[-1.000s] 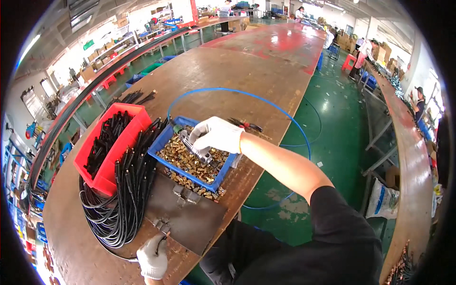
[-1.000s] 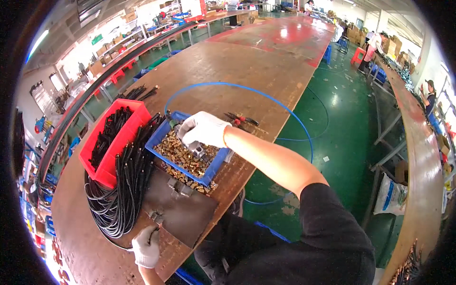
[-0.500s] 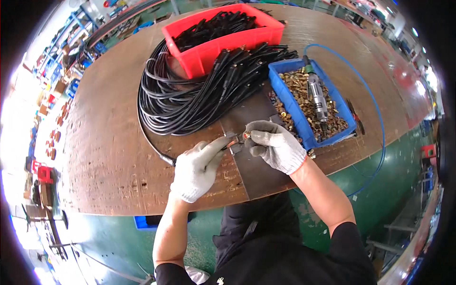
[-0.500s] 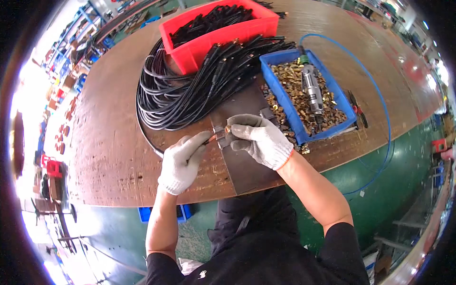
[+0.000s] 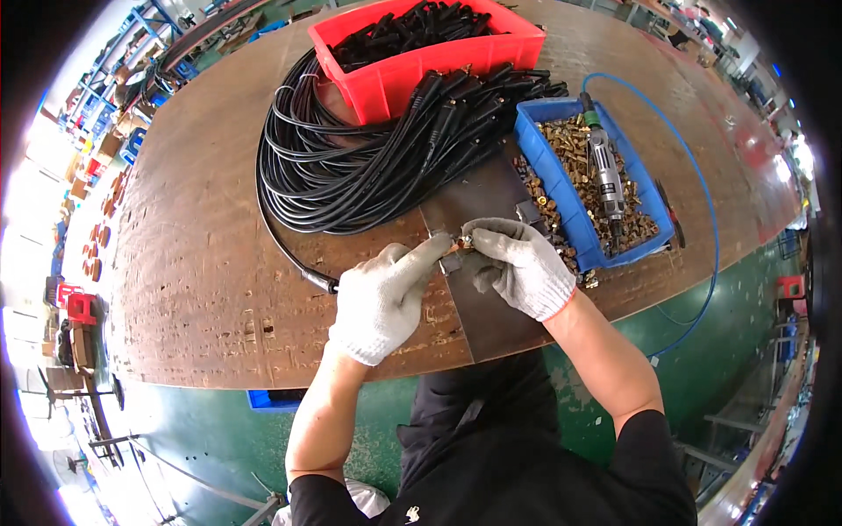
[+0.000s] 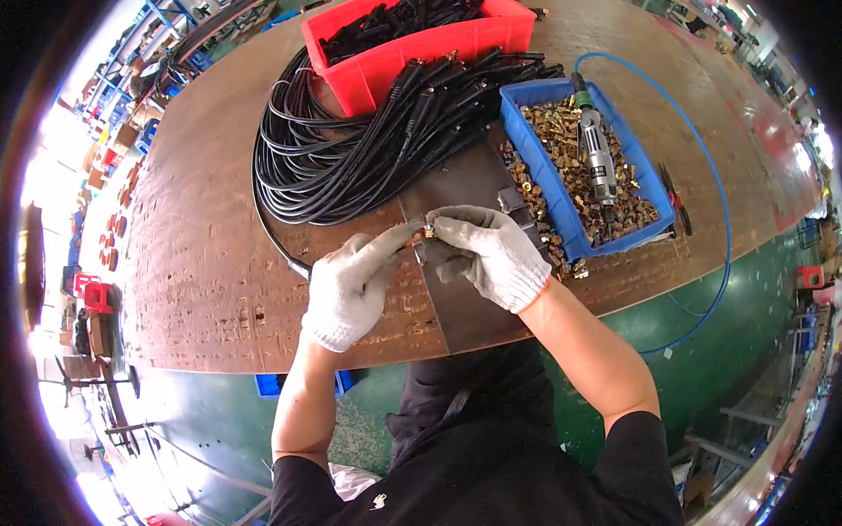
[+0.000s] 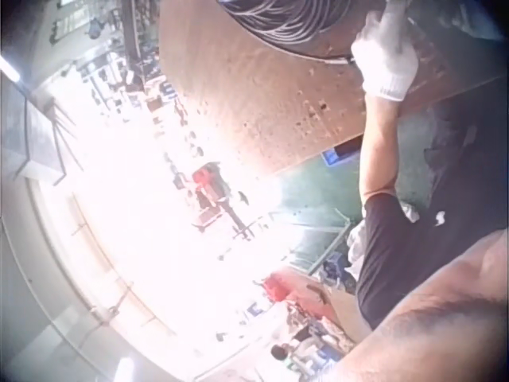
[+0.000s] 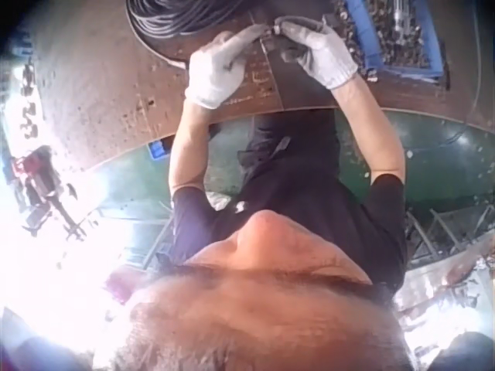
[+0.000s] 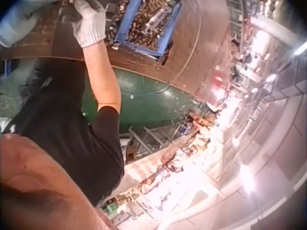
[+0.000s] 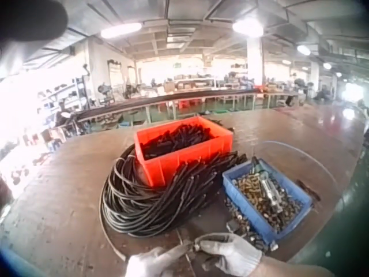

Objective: The person attaches metal connectors to the ends of wires using a handheld tool and slides protective sleeves over the connections. The person then gathers the bundle of finished cables and carries it across the workshop floor.

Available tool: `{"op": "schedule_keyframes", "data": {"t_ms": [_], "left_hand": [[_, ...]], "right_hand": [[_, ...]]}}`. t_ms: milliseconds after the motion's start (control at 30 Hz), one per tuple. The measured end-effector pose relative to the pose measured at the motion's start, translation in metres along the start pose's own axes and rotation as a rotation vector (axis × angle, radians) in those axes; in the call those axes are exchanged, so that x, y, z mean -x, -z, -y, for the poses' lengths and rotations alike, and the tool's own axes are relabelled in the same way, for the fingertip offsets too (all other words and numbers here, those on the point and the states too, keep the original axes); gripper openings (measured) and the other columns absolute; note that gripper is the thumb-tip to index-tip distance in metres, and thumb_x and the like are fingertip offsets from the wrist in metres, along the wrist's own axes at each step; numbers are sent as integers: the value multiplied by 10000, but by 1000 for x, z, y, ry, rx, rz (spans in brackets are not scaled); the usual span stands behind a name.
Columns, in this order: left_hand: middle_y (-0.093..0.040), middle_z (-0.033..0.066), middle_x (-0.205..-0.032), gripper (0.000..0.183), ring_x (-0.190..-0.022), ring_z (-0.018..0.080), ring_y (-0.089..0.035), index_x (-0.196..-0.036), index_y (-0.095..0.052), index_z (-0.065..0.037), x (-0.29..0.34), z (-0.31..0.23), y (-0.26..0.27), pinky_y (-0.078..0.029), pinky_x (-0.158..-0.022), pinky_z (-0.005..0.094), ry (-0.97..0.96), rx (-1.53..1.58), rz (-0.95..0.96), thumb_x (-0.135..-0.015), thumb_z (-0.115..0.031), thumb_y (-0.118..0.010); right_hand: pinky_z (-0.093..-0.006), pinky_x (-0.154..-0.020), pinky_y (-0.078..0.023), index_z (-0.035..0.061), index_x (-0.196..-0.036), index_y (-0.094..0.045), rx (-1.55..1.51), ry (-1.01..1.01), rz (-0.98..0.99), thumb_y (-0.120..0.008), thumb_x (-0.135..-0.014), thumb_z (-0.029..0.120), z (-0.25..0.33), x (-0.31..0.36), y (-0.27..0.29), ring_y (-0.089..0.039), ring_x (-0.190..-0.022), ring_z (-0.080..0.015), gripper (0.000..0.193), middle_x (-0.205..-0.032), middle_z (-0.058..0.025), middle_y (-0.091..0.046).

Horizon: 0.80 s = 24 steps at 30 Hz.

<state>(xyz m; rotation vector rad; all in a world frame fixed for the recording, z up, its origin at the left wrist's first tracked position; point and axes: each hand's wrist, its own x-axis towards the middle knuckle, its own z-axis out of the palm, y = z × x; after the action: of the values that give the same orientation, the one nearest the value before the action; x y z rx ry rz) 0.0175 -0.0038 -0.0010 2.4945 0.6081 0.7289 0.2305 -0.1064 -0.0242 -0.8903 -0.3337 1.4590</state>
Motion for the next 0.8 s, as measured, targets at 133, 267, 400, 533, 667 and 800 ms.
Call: {"op": "schedule_keyframes", "data": {"t_ms": [133,267,400,533,667,800], "left_hand": [[-636,89,-803,500,-695,315,-671,-1338,-697,-197,-1,0,0,-549,-636,421,-42,-51,-32,-861,-49,-686],[-635,88,-803,498,-691,314,-670,-1344,-694,-201,-3,0,-1,-549,-634,419,-31,-30,-28,-867,-60,-688],[-623,90,-797,515,-688,315,-666,-1349,-689,-206,-1,3,-3,-547,-631,422,-44,-62,-11,-854,-60,-692],[-610,96,-803,550,-684,325,-664,-1351,-685,-217,2,4,-3,-544,-626,433,-57,-92,11,-824,-62,-704],[-604,98,-809,567,-672,332,-661,-1352,-681,-224,0,1,-2,-543,-620,437,-54,-124,27,-810,-63,-709],[-606,98,-812,587,-664,336,-664,-1363,-670,-233,0,1,0,-549,-611,440,-56,-170,61,-802,-69,-713]], "right_hand": [[-298,-636,-626,16,-1162,-744,-6,14,11,-701,-1011,119,2,2,-4,-787,-875,-207,188,-1046,-104,-789],[-295,-650,-631,11,-1171,-745,12,2,3,-698,-1012,118,3,2,-4,-786,-893,-206,197,-1049,-107,-788],[-290,-658,-630,14,-1182,-748,29,13,2,-695,-1015,128,1,2,-2,-784,-907,-204,210,-1048,-108,-788],[-290,-660,-632,8,-1187,-746,58,2,-9,-698,-1014,144,3,4,-5,-783,-896,-201,225,-1046,-116,-788],[-296,-662,-633,-5,-1189,-741,88,4,-51,-696,-1014,143,6,7,-7,-781,-886,-200,234,-1043,-126,-791],[-301,-673,-632,-19,-1187,-736,195,34,-45,-699,-1013,147,6,5,-5,-777,-880,-189,243,-1040,-131,-794]]}}
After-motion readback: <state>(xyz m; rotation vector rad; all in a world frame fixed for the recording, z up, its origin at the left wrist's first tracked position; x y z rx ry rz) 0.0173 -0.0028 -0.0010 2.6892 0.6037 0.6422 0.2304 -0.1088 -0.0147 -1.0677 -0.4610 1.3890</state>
